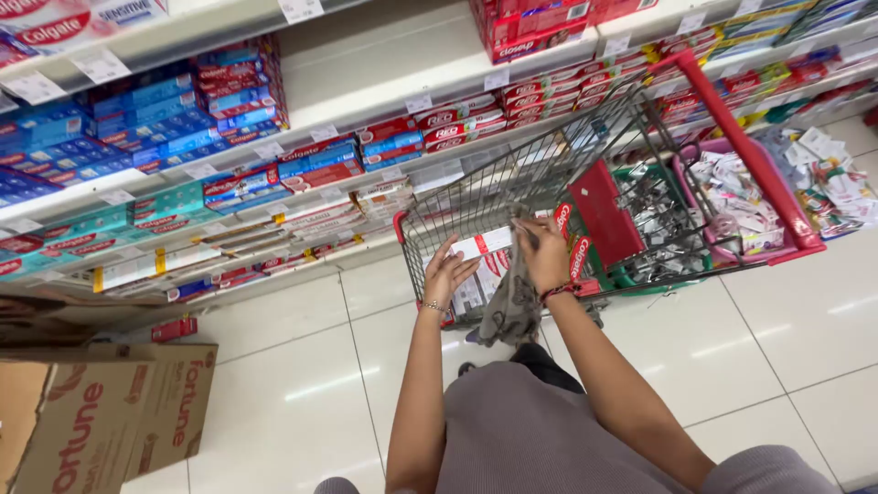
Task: Picking up and inspecting different brands of toothpaste from a shelf in a store and placing some in a cart.
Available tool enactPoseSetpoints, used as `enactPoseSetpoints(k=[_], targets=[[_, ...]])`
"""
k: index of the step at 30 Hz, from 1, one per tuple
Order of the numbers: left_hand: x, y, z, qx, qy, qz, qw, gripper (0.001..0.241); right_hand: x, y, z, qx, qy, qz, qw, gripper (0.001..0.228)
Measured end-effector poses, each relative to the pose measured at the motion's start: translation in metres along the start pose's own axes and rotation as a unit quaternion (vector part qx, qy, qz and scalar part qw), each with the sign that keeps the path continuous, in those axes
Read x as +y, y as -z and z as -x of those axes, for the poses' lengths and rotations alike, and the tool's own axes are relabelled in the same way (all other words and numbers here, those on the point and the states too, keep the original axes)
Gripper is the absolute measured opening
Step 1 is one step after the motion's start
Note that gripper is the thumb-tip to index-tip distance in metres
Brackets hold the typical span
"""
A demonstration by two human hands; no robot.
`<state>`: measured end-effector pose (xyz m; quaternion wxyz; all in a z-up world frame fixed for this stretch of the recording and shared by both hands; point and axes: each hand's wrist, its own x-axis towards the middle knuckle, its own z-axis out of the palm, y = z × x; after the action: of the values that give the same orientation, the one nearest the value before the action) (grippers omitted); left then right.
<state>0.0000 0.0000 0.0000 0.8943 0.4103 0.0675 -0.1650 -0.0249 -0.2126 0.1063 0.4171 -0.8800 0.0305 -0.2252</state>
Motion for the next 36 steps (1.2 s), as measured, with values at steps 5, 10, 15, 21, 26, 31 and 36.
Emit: enactPoseSetpoints(k=[5, 10, 15, 21, 26, 31, 36], targets=[[0.01, -0.018, -0.009, 0.044, 0.003, 0.006, 0.999, 0.052, -0.047, -0.021, 0.013, -0.041, 0.056, 0.01, 0.998, 0.022], [0.009, -0.013, -0.024, 0.038, -0.017, 0.037, 0.998, 0.056, -0.064, -0.017, 0.005, -0.051, 0.173, -0.013, 0.983, 0.03], [0.03, -0.034, -0.015, 0.077, -0.049, -0.05, 0.995, 0.05, -0.01, -0.015, -0.017, 0.06, 0.065, -0.051, 0.995, 0.025], [0.008, -0.036, -0.052, 0.129, -0.1, -0.072, 0.984, 0.049, -0.037, -0.006, -0.013, 0.074, 0.137, -0.023, 0.988, 0.023], [0.0, -0.046, -0.051, 0.167, -0.131, -0.191, 0.958, 0.05, -0.085, 0.0, -0.006, -0.022, 0.104, -0.081, 0.991, 0.025], [0.013, -0.036, -0.051, 0.182, -0.159, -0.179, 0.954, 0.054, -0.024, 0.001, -0.029, 0.08, 0.164, -0.026, 0.983, 0.018], [0.06, -0.056, -0.019, 0.057, -0.095, -0.233, 0.966, 0.068, 0.012, 0.007, -0.047, 0.14, -0.001, -0.149, 0.979, 0.023]])
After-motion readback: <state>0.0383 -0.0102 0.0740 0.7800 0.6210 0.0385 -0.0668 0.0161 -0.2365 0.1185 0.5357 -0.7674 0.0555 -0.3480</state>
